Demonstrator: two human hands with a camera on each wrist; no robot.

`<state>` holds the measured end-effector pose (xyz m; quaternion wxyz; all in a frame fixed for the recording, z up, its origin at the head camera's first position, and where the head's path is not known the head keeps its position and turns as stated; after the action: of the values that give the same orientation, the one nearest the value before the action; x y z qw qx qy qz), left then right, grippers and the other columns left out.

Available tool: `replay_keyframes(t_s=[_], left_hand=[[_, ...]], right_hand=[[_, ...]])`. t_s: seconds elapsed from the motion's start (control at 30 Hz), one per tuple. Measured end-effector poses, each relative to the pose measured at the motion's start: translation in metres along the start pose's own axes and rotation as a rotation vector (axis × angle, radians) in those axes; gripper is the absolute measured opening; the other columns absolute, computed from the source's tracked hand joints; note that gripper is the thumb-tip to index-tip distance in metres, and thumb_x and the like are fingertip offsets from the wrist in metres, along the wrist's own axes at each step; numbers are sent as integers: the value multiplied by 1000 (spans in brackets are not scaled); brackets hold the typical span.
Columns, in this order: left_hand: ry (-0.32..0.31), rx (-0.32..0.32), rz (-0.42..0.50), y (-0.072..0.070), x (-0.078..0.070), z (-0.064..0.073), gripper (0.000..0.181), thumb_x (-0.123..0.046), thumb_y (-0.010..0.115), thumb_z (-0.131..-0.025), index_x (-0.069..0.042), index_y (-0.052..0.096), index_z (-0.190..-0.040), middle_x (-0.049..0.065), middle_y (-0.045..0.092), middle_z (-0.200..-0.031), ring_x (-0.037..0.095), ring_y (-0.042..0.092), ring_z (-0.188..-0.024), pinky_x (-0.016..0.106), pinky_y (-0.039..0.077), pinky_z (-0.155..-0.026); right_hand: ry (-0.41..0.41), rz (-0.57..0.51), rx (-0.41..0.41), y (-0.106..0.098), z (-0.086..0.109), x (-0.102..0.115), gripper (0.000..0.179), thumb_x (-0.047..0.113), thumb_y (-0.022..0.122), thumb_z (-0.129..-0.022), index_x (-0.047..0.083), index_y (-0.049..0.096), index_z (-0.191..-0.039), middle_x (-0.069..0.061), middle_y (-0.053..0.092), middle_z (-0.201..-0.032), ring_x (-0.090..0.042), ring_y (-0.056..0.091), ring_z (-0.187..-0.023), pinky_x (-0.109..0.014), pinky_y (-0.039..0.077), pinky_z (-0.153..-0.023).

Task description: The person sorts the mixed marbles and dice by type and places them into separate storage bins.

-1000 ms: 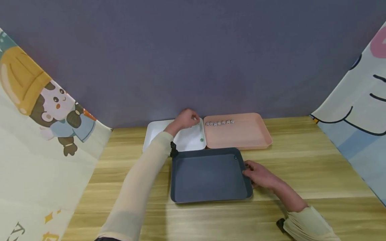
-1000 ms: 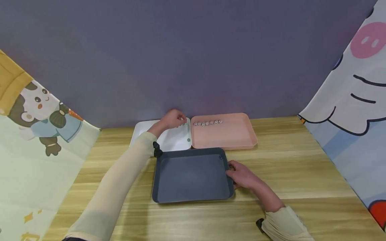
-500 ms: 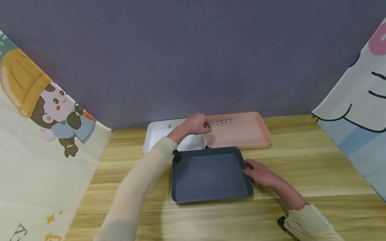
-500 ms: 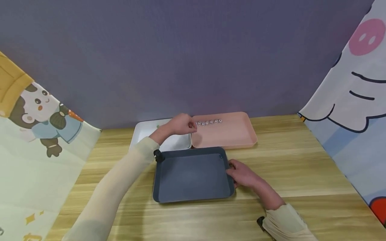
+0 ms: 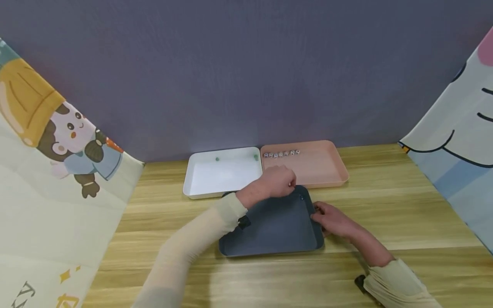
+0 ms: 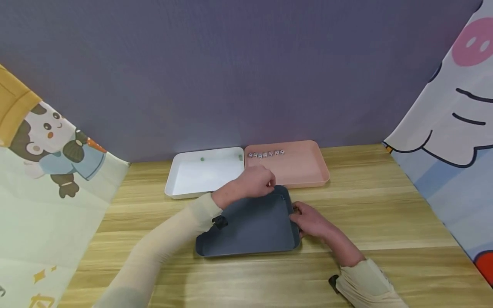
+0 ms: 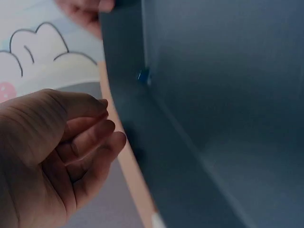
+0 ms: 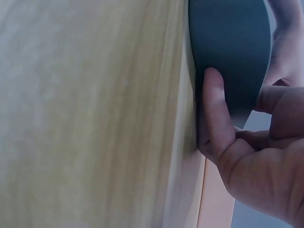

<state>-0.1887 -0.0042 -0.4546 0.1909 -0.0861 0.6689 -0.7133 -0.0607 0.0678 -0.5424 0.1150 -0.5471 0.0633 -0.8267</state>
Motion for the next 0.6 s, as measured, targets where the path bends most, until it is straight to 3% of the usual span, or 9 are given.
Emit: replay_keyframes(t_s=[0.1,0.23,0.43,0.6], left_hand=[[-27,20,67,12,-6,2,23,-20,67,-89,-22,67,-67,-11,56,-56,6,50,-49,22,40,-45],[-72,14,87,25,-11,3,32,-19,69,-87,-20,60,-56,-8,51,-48,6,47,-42,22,36,-40],[-155,22,21,46,-16,0,27,-25,69,-88,-18,59,-63,-6,53,-55,9,51,-47,24,40,-42],[-210,5,-1,54,-17,-3,24,-29,68,-90,-18,62,-69,-6,55,-59,9,53,-50,26,43,-44]], right_hand=[[-3,-5,4,0,1,1,49,13,47,-101,-10,32,-142,-22,54,-106,-27,63,-81,-43,55,-64],[-16,-20,7,-1,1,2,47,13,46,-101,-10,34,-140,-22,54,-103,-28,63,-79,-44,55,-64],[-31,-28,16,-2,2,2,45,13,45,-102,-11,34,-138,-21,54,-102,-29,62,-77,-44,54,-63],[-49,-36,38,0,3,3,45,14,44,-103,-13,33,-137,-23,54,-103,-31,63,-78,-46,54,-64]])
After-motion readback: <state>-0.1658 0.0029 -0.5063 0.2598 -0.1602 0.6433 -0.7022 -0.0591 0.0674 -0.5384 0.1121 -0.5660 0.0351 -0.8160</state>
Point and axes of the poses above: each hand's wrist, its own z-axis away from the middle knuckle, its own y-axis out of the palm, x = y × z, the point moved 8 cm from there along -z, towards the middle knuckle
